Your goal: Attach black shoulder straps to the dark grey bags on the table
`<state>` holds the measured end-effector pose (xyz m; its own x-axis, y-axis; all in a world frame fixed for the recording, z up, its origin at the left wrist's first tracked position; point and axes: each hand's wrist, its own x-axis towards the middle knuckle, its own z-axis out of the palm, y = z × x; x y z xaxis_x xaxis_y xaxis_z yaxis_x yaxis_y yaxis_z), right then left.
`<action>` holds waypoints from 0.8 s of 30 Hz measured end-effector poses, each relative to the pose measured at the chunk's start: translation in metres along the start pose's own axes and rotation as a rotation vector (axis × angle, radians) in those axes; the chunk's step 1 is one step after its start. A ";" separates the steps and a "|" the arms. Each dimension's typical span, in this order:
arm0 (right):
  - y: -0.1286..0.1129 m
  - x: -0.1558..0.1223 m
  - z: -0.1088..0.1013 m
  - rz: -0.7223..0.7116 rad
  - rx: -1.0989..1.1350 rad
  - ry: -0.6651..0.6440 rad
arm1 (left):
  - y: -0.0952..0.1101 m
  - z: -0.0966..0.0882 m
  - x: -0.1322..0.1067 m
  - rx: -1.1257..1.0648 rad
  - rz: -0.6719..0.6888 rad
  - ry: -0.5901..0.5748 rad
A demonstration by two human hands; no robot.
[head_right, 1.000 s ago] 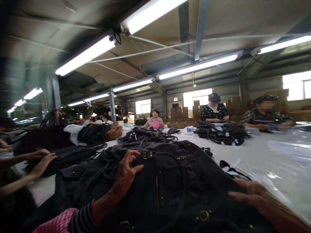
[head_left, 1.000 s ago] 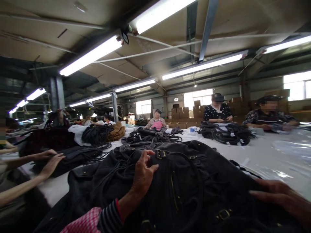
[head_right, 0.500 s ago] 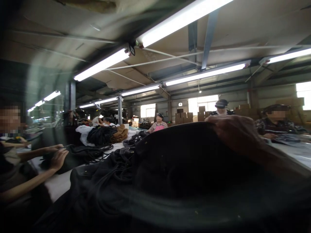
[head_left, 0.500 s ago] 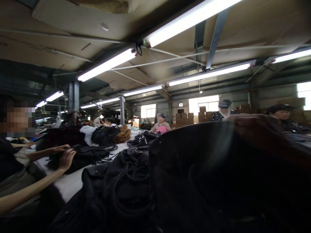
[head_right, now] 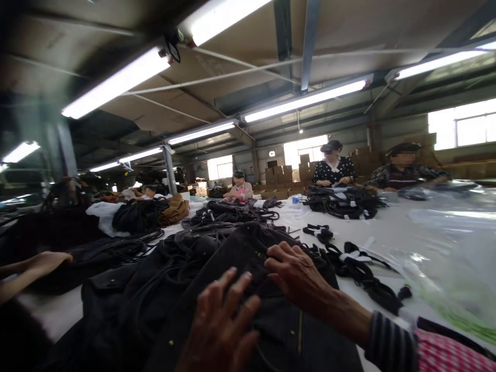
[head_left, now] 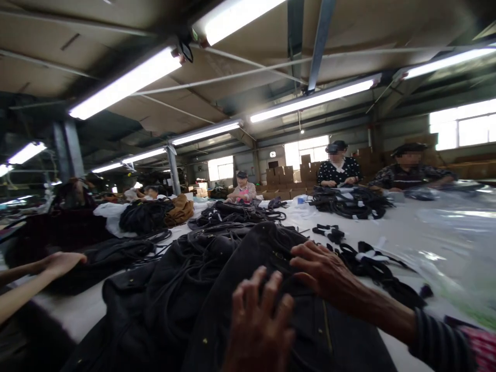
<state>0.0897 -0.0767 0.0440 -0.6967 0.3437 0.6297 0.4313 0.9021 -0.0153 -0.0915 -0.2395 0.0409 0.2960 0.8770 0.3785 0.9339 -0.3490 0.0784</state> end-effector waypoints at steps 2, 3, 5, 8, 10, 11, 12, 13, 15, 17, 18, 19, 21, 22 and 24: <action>0.024 -0.051 -0.003 0.245 0.131 -0.022 | -0.049 -0.006 0.008 0.307 -0.293 0.006; 0.033 -0.076 -0.004 0.383 0.192 -0.025 | -0.070 -0.008 0.012 0.379 -0.369 -0.043; 0.043 -0.121 -0.003 0.647 0.321 -0.054 | -0.098 -0.008 0.015 0.373 -0.407 -0.147; 0.043 -0.163 0.005 0.945 0.613 -0.152 | -0.107 -0.008 0.015 0.401 -0.343 -0.165; 0.038 -0.171 0.007 1.070 0.803 -0.153 | -0.103 -0.007 0.011 0.423 -0.287 -0.152; 0.037 -0.171 0.006 1.118 0.868 -0.124 | -0.101 -0.007 0.008 0.418 -0.257 -0.151; 0.036 -0.170 0.005 1.150 0.901 -0.086 | -0.099 -0.006 0.006 0.406 -0.233 -0.158; 0.037 -0.168 0.003 1.161 0.901 -0.057 | -0.098 -0.005 0.004 0.399 -0.218 -0.176; 0.043 -0.168 0.001 1.118 0.832 -0.025 | -0.097 -0.002 0.004 0.446 -0.217 -0.248; 0.051 -0.173 0.005 1.056 0.732 -0.012 | -0.093 0.000 0.009 0.573 -0.206 -0.294; 0.055 -0.177 0.009 1.041 0.703 -0.005 | -0.088 0.002 0.014 0.631 -0.176 -0.280; 0.059 -0.182 0.013 1.041 0.689 0.012 | -0.082 0.004 0.021 0.663 -0.138 -0.248; 0.064 -0.191 0.022 1.072 0.687 0.070 | -0.068 0.013 0.039 0.612 -0.059 -0.202; 0.065 -0.193 0.026 1.082 0.682 0.104 | -0.061 0.020 0.050 0.534 -0.035 -0.211; 0.064 -0.196 0.028 1.076 0.653 0.154 | -0.049 0.039 0.070 0.354 -0.033 -0.280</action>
<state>0.2377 -0.0791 -0.1021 -0.0789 0.9865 0.1438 0.3440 0.1623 -0.9248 -0.1088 -0.1477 0.0274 0.2623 0.9583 0.1132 0.9404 -0.2276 -0.2527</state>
